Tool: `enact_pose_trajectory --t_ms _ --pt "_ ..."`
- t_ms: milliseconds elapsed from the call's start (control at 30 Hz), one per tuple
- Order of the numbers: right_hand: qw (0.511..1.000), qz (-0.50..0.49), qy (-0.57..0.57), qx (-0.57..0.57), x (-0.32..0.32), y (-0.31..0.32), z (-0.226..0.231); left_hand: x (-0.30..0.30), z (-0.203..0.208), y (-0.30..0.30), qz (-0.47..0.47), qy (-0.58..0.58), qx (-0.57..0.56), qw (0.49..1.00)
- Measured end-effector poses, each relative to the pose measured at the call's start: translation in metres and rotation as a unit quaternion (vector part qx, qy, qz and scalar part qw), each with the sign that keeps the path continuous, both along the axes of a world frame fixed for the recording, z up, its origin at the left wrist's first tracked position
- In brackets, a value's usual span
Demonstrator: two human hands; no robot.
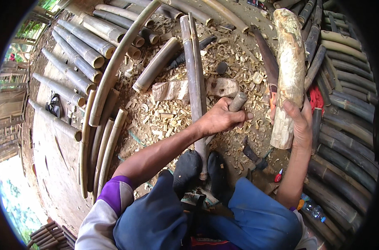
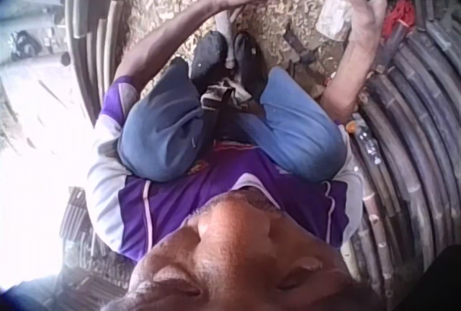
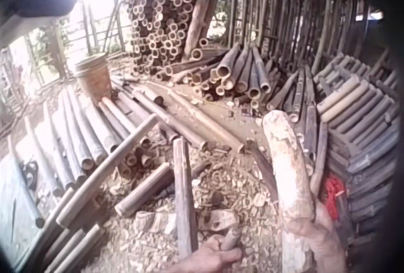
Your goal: The person sits on the ground and uses a wooden mallet to strike a metal chisel, splitting a long bamboo pole lengthwise. They repeatedly adjust the bamboo and chisel to drive the split further down the pole, then use a knife to refine the cut.
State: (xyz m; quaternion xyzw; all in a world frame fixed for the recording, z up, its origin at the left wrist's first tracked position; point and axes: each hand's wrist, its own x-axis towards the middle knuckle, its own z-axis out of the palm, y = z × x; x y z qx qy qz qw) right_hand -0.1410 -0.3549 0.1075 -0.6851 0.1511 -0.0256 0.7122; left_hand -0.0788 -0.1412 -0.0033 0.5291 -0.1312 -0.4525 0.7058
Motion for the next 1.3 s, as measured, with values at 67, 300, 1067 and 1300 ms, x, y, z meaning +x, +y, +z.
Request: enact_pose_trajectory --t_ms 67,300,1067,1300 --pt "1.0 0.01 -0.001 0.002 -0.002 0.002 0.002 0.0 -0.002 0.002 0.0 -0.028 0.007 1.0" --pt "1.0 0.019 0.003 -0.018 -0.007 0.007 0.011 -0.006 -0.009 0.003 0.005 -0.072 0.005 0.997" --pt "0.97 0.052 -0.048 -0.231 0.001 -0.01 0.053 -0.088 0.013 0.051 -0.045 -0.374 -0.046 0.925" --pt "0.984 -0.004 -0.037 -0.176 -0.021 -0.012 0.032 0.047 0.046 0.136 0.518 0.09 -0.16 0.835"
